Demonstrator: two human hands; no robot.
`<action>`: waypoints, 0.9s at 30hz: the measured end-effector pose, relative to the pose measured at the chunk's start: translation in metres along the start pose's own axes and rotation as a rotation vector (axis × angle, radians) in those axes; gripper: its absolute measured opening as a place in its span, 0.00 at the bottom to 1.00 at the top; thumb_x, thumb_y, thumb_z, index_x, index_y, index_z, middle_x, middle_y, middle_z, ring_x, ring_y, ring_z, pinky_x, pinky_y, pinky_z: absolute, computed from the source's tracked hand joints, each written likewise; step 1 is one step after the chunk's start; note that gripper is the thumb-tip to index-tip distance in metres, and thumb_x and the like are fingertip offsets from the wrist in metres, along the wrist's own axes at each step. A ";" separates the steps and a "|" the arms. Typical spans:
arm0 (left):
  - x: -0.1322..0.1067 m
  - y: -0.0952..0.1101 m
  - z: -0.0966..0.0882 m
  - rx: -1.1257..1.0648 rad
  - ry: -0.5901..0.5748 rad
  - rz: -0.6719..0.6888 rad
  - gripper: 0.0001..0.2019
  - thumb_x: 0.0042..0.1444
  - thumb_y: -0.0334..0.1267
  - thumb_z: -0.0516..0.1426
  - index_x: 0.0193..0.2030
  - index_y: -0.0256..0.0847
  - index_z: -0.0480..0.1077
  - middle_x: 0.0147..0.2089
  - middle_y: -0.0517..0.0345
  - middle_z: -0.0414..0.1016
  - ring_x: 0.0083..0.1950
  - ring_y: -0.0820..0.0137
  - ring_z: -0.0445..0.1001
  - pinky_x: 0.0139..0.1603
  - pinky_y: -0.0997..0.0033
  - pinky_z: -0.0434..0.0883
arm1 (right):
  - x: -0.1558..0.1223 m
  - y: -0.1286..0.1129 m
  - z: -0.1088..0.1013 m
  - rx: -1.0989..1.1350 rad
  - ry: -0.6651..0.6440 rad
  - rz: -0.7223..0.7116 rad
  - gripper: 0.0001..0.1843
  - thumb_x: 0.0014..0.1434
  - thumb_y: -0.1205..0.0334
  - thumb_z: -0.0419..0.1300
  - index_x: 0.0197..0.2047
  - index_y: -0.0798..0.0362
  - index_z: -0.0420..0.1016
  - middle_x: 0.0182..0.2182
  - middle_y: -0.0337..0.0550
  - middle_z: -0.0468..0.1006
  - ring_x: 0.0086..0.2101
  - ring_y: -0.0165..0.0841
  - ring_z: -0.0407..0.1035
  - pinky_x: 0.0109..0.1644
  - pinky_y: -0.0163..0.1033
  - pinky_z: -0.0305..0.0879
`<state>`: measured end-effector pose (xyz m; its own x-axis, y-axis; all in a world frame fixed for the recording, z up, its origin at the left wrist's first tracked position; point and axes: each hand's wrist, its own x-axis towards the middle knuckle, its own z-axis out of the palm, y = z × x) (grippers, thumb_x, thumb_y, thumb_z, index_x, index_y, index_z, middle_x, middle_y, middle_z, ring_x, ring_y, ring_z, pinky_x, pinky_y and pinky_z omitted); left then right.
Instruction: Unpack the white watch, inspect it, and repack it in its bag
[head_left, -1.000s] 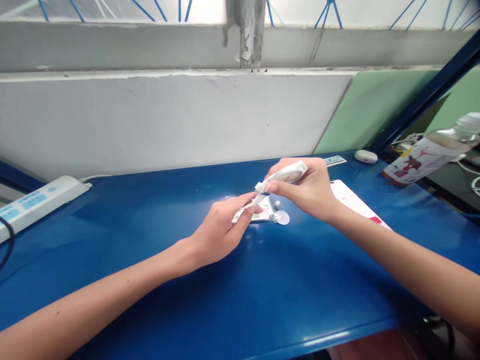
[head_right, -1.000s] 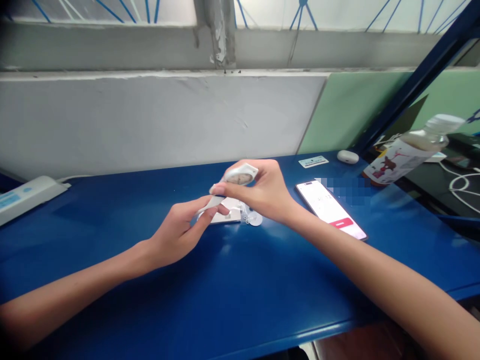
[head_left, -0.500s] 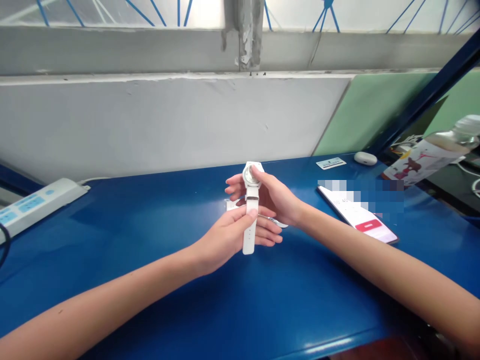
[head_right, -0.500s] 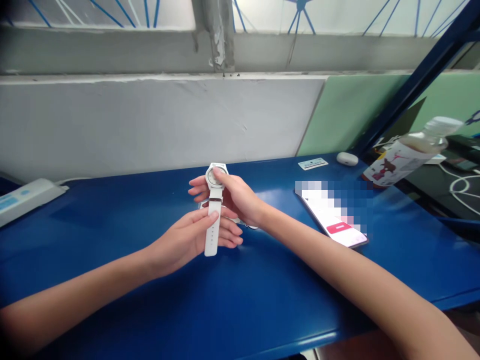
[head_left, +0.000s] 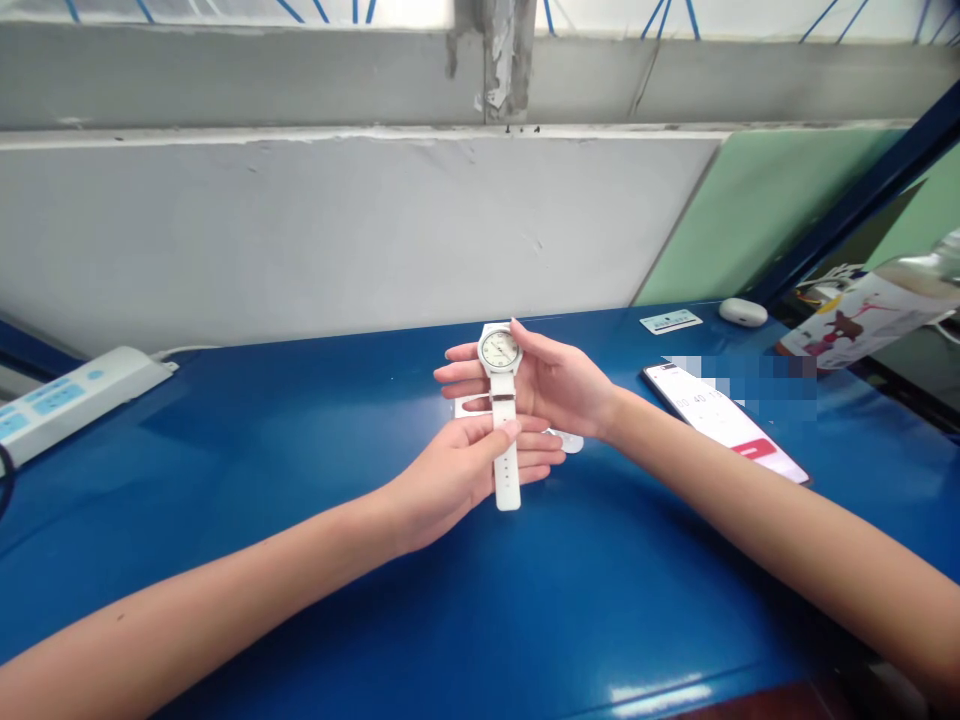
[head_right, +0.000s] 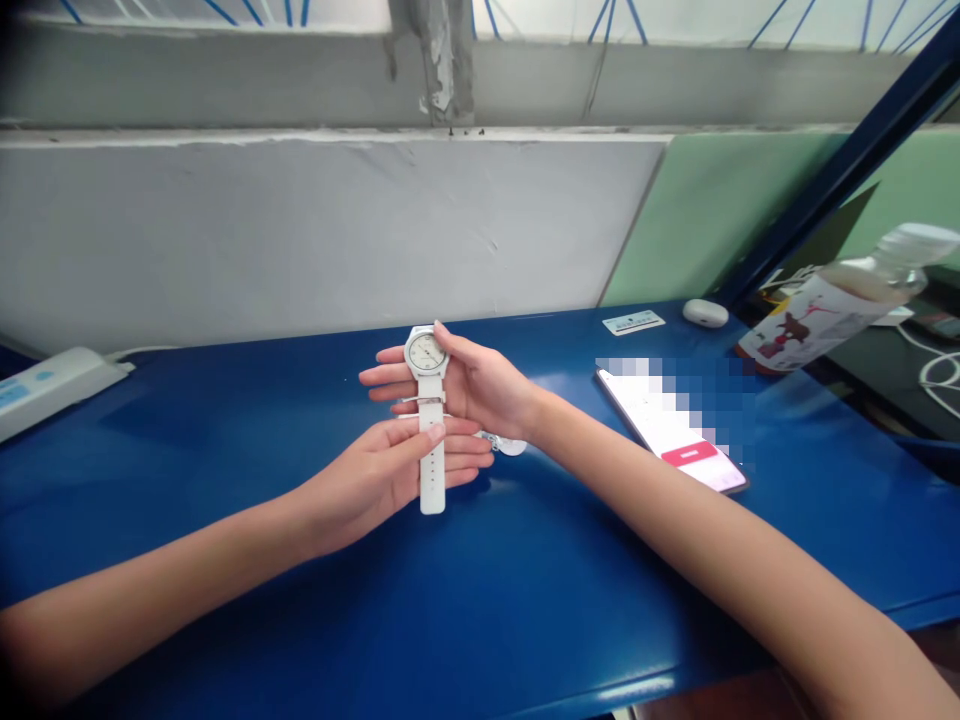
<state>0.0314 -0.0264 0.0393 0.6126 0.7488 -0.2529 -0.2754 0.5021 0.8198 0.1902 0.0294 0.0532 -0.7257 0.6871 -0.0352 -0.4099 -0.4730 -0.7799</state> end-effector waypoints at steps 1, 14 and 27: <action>0.000 -0.001 0.000 -0.003 0.002 0.003 0.11 0.67 0.38 0.58 0.48 0.31 0.76 0.49 0.39 0.81 0.53 0.56 0.80 0.61 0.52 0.70 | 0.000 -0.001 0.000 0.002 0.004 0.000 0.31 0.73 0.48 0.38 0.51 0.58 0.77 0.52 0.53 0.80 0.49 0.38 0.75 0.58 0.44 0.67; 0.000 -0.001 -0.002 0.023 -0.101 -0.054 0.13 0.67 0.41 0.58 0.51 0.34 0.75 0.51 0.40 0.80 0.53 0.56 0.80 0.58 0.53 0.71 | 0.001 0.003 -0.008 0.032 -0.011 0.009 0.32 0.69 0.41 0.44 0.50 0.57 0.78 0.46 0.52 0.83 0.50 0.39 0.76 0.60 0.46 0.66; 0.002 0.001 0.001 0.014 -0.033 -0.089 0.17 0.66 0.46 0.57 0.43 0.30 0.77 0.46 0.37 0.81 0.48 0.54 0.81 0.53 0.53 0.74 | 0.002 0.002 -0.007 -0.013 0.029 -0.017 0.21 0.72 0.57 0.46 0.51 0.57 0.77 0.50 0.52 0.81 0.50 0.38 0.76 0.61 0.46 0.66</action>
<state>0.0332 -0.0246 0.0400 0.6586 0.6864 -0.3084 -0.2086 0.5603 0.8016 0.1918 0.0333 0.0474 -0.7020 0.7111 -0.0400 -0.4149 -0.4540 -0.7885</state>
